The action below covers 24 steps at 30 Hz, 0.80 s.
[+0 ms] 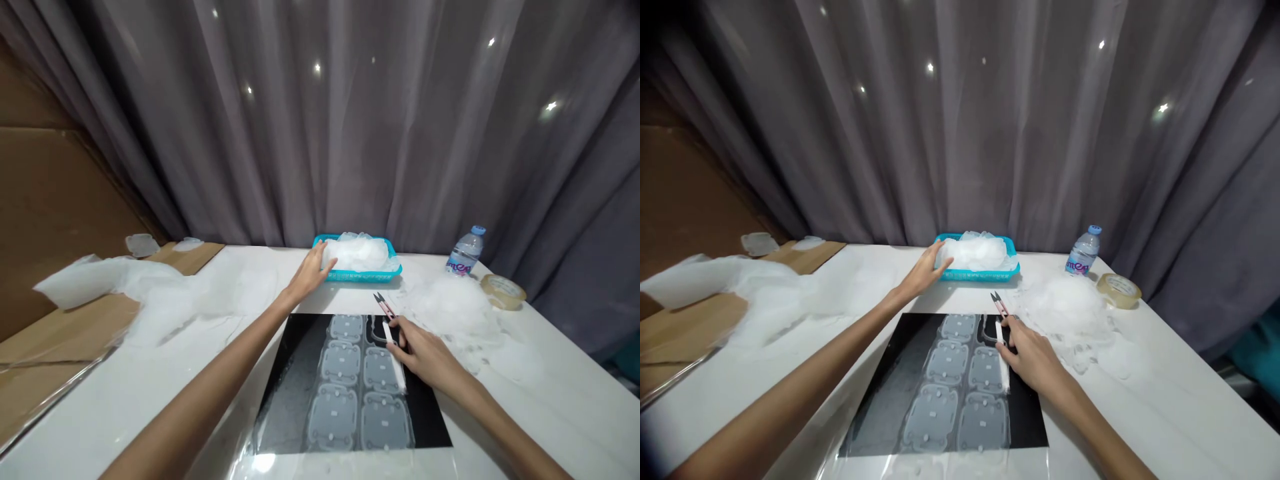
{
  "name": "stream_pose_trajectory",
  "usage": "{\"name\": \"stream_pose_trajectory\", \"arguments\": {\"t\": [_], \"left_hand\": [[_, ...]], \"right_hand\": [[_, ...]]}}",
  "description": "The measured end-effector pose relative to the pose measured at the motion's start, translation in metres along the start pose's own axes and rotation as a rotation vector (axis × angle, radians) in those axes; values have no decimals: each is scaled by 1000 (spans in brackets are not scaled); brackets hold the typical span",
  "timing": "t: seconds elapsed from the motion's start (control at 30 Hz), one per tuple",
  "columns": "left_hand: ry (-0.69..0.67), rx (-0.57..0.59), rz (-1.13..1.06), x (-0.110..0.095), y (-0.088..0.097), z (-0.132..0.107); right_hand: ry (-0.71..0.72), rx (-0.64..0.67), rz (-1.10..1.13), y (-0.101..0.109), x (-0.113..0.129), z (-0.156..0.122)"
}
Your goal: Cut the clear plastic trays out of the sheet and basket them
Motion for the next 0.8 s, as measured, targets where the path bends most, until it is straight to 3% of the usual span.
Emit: {"name": "stream_pose_trajectory", "arguments": {"t": [0.13, 0.27, 0.33, 0.63, 0.8], "left_hand": [[-68, 152, 6, -37, 1, -68], [-186, 547, -30, -86, -16, -149], [-211, 632, 13, -98, -20, -171], [-370, 601, 280, -111, -25, -190], [-384, 550, 342, -119, -22, -202]], "right_hand": [[-64, -20, 18, 0, -10, 14], [-55, 61, -42, -6, -1, 21], [-54, 106, -72, -6, 1, 20], [-153, 312, -26, -1, -28, 12], [-101, 279, -14, 6, -21, 5]]}}
Point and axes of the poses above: each hand's wrist, its own z-axis towards the middle knuckle, its own y-axis out of the back of the hand, x = y × z, the point moved 10 cm from there along z, towards the middle knuckle, and after that the axes turned 6 degrees about -y, right-handed, at the moved point
